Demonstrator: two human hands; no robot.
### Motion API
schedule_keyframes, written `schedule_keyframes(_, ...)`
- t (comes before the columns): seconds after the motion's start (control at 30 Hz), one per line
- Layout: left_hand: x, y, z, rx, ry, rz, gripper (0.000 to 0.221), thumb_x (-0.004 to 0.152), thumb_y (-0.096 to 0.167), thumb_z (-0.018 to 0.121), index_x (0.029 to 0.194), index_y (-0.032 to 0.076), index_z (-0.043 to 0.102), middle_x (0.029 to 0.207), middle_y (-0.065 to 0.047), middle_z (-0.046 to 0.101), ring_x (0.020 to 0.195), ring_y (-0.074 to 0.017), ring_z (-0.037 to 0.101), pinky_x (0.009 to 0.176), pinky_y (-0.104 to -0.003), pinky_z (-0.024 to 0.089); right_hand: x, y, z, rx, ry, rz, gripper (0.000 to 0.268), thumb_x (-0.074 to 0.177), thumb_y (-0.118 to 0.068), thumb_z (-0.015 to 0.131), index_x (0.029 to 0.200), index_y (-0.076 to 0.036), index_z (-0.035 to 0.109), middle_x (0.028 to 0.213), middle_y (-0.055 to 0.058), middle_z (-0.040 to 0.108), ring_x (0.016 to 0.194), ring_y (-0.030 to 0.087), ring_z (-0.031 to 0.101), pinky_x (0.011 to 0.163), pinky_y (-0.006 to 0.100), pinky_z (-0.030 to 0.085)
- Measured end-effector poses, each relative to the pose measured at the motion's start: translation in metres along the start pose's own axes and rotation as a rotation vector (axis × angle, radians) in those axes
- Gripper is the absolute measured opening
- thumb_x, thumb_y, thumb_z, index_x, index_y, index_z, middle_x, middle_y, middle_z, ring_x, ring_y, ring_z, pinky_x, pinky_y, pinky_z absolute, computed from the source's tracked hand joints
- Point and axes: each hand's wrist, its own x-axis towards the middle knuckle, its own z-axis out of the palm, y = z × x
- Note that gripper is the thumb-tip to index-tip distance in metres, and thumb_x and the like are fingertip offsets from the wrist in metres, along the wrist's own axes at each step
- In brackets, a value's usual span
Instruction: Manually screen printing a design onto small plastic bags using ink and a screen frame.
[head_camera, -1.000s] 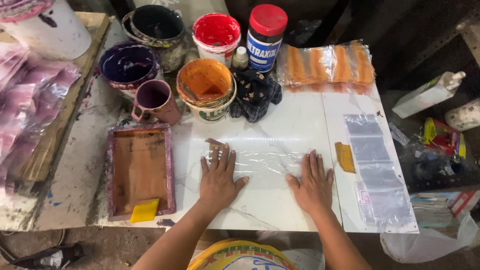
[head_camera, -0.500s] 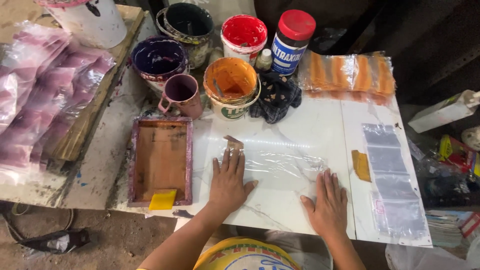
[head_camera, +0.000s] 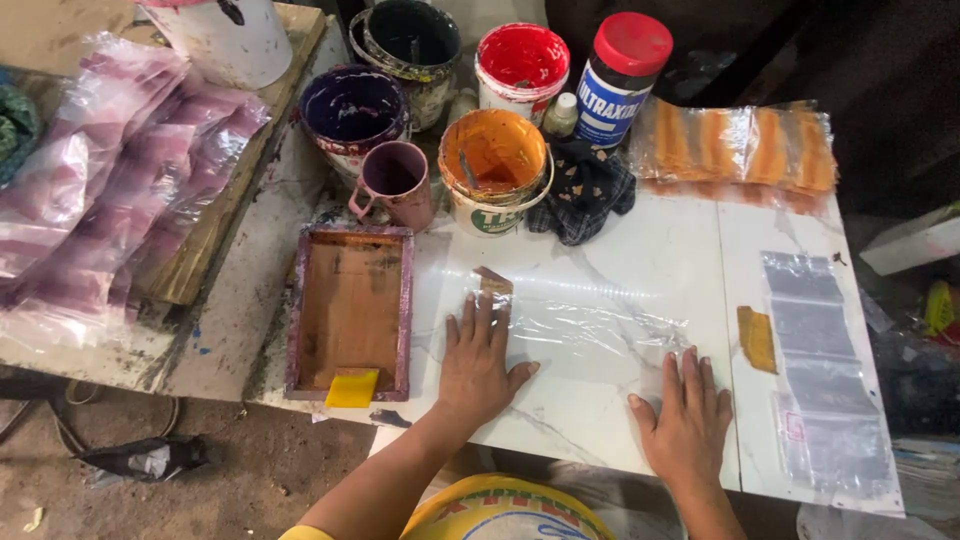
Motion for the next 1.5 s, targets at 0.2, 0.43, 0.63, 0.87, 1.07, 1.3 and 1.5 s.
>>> schedule_keyframes(0.2, -0.035, 0.001, -0.021, -0.292, 0.587, 0.293, 0.064, 0.107, 0.038, 0.060, 0.160, 0.015, 0.032, 0.165, -0.021, 0.036, 0.154, -0.0452, 0.037, 0.113, -0.056, 0.044, 0.008, -0.045, -0.014, 0.141, 0.044, -0.194, 0.073, 0.095, -0.061, 0.040, 0.150, -0.013, 0.048, 0.164, 0.017, 0.042, 0.148, 0.040, 0.042, 0.113, 0.063, 0.039)
schedule_keyframes(0.43, -0.071, -0.093, -0.078, -0.168, 0.814, -0.014, 0.063, 0.097, 0.034, 0.069, 0.149, 0.007, 0.045, 0.153, -0.026, 0.045, 0.143, -0.0443, 0.047, 0.117, -0.054, 0.043, 0.027, -0.145, -0.020, 0.369, 0.010, -0.475, 0.071, 0.091, -0.054, 0.058, 0.146, -0.011, 0.049, 0.162, 0.015, 0.042, 0.151, 0.040, 0.038, 0.113, 0.062, 0.034)
schedule_keyframes(0.63, -0.077, -0.153, -0.124, -0.354, 0.154, -0.882, 0.072, 0.093, 0.046, 0.046, 0.156, 0.012, 0.036, 0.143, -0.017, 0.052, 0.125, -0.0397, 0.055, 0.090, -0.061, 0.049, 0.050, -0.221, -0.029, 0.625, -0.046, -0.664, 0.068, 0.098, -0.051, 0.055, 0.147, -0.004, 0.050, 0.156, 0.015, 0.048, 0.148, 0.038, 0.040, 0.117, 0.058, 0.032)
schedule_keyframes(0.87, -0.087, -0.174, -0.120, -0.345, -0.075, -1.025, 0.054, 0.099, 0.051, 0.039, 0.143, 0.025, 0.056, 0.120, -0.008, 0.074, 0.109, -0.0363, 0.069, 0.089, -0.051, 0.056, 0.061, -0.277, -0.018, 0.536, -0.104, -0.562, 0.076, 0.100, -0.061, 0.042, 0.148, -0.003, 0.049, 0.157, 0.017, 0.047, 0.151, 0.037, 0.036, 0.117, 0.064, 0.024)
schedule_keyframes(1.07, -0.086, -0.178, -0.123, -0.412, -0.119, -1.030, 0.055, 0.100, 0.051, 0.037, 0.144, 0.026, 0.058, 0.129, -0.007, 0.069, 0.114, -0.0351, 0.067, 0.093, -0.050, 0.053, 0.063, -0.283, -0.011, 0.504, -0.162, -0.526, 0.083, 0.099, -0.067, 0.038, 0.149, -0.002, 0.047, 0.159, 0.018, 0.045, 0.153, 0.036, 0.031, 0.118, 0.066, 0.019)
schedule_keyframes(1.3, -0.106, -0.171, -0.113, -0.341, 0.264, -0.812, 0.045, 0.098, 0.037, 0.047, 0.132, 0.018, 0.070, 0.122, -0.009, 0.070, 0.107, -0.0326, 0.067, 0.084, -0.047, 0.053, 0.061, -0.272, -0.022, 0.631, -0.105, -0.542, 0.090, 0.098, -0.073, 0.025, 0.149, -0.002, 0.047, 0.159, 0.018, 0.044, 0.154, 0.035, 0.031, 0.118, 0.063, 0.018)
schedule_keyframes(1.5, -0.122, -0.116, -0.120, -0.434, 0.322, -0.717, 0.026, 0.095, 0.026, 0.055, 0.086, 0.017, 0.078, 0.081, -0.003, 0.067, 0.075, -0.0221, 0.064, 0.071, -0.038, 0.047, 0.033, -0.221, -0.025, 0.832, 0.005, -0.507, 0.089, 0.102, -0.068, 0.013, 0.147, 0.001, 0.048, 0.156, 0.020, 0.048, 0.151, 0.038, 0.036, 0.117, 0.060, 0.023)
